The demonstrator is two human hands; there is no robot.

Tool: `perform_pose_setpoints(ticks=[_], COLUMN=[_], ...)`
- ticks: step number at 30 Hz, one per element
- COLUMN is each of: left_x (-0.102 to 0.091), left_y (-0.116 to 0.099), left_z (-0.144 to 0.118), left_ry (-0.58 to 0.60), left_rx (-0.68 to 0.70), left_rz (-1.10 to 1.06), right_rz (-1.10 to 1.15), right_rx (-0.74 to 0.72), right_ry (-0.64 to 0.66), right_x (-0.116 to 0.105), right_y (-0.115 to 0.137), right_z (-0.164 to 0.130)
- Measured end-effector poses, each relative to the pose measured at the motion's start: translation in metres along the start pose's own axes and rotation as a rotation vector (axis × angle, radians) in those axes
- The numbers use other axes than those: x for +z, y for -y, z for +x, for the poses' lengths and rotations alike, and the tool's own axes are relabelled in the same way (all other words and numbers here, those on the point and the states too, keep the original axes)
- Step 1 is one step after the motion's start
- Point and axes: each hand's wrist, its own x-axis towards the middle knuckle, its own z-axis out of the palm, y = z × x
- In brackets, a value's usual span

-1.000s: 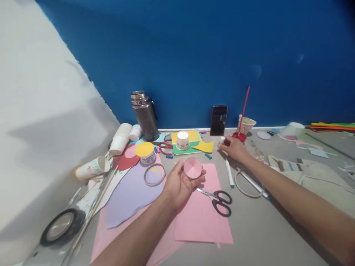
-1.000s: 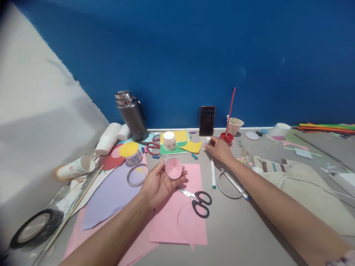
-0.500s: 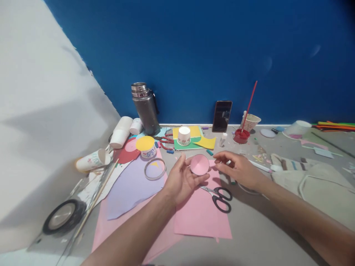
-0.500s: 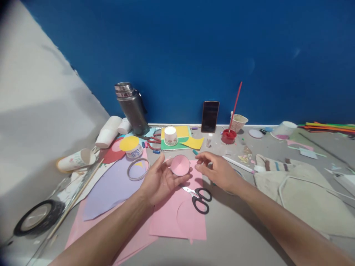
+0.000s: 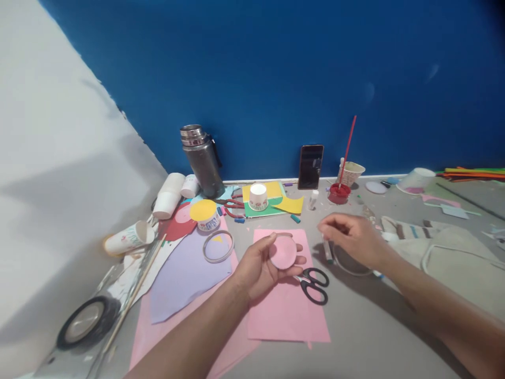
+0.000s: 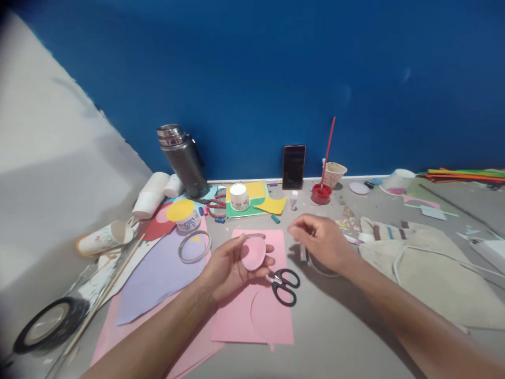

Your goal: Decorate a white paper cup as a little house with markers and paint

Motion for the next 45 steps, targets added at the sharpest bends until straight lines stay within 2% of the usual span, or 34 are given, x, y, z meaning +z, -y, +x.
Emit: perform_pose_setpoints(ticks=[2, 4, 9, 13, 15, 18, 21, 26, 31, 34, 36, 40, 45], left_x=[0.001, 0.002, 0.003, 0.0, -0.001, -0.001, 0.001, 0.001, 0.0, 0.0, 0.001, 0.003, 0.008], left_y=[0.001, 0.002, 0.003, -0.003, -0.006, -0.006, -0.001, 0.006, 0.009, 0.01, 0.009, 0.004, 0.003], left_z=[0.0, -0.001, 0.0, 0.003, 0.004, 0.005, 0.004, 0.003, 0.004, 0.003, 0.001, -0.004, -0.01], left_ry=[-0.041, -0.06, -0.095, -0.147, -0.163, -0.192, -0.208, -0.205, -0.162, -0.103, -0.081, -0.096, -0.116], left_rx=[-0.005, 0.022, 0.127, 0.093, 0.097, 0.143, 0.244, 0.383, 0.373, 0.378, 0.427, 0.538, 0.547], left_rz=[0.016, 0.058, 0.066, 0.001, -0.02, -0.01, 0.07, 0.271, 0.339, 0.417, 0.542, 0.768, 0.781], right_rz=[-0.103, -0.166, -0.165, -0.187, -0.195, -0.179, -0.073, -0.316, -0.459, -0.524, -0.552, -0.578, -0.602], right_rx=[0.033, 0.12, 0.158, 0.132, 0.1, 0.041, -0.103, -0.209, -0.247, -0.305, -0.345, -0.451, -0.615], right_ry=[-0.134, -0.214, -0.187, -0.182, -0.192, -0.162, 0.007, 0.066, 0.095, 0.055, 0.027, -0.05, -0.153], right_x=[-0.012, -0.016, 0.0, 0.006, 0.004, 0.005, 0.019, 0.048, 0.058, 0.062, 0.064, 0.067, 0.067], right_y=[-0.014, -0.027, -0.043, -0.034, -0.021, 0.005, 0.029, 0.039, 0.033, 0.031, 0.029, 0.026, 0.023], right_z=[0.015, 0.035, 0.085, 0.099, 0.091, 0.061, 0.022, -0.016, -0.019, -0.019, -0.019, -0.02, -0.02])
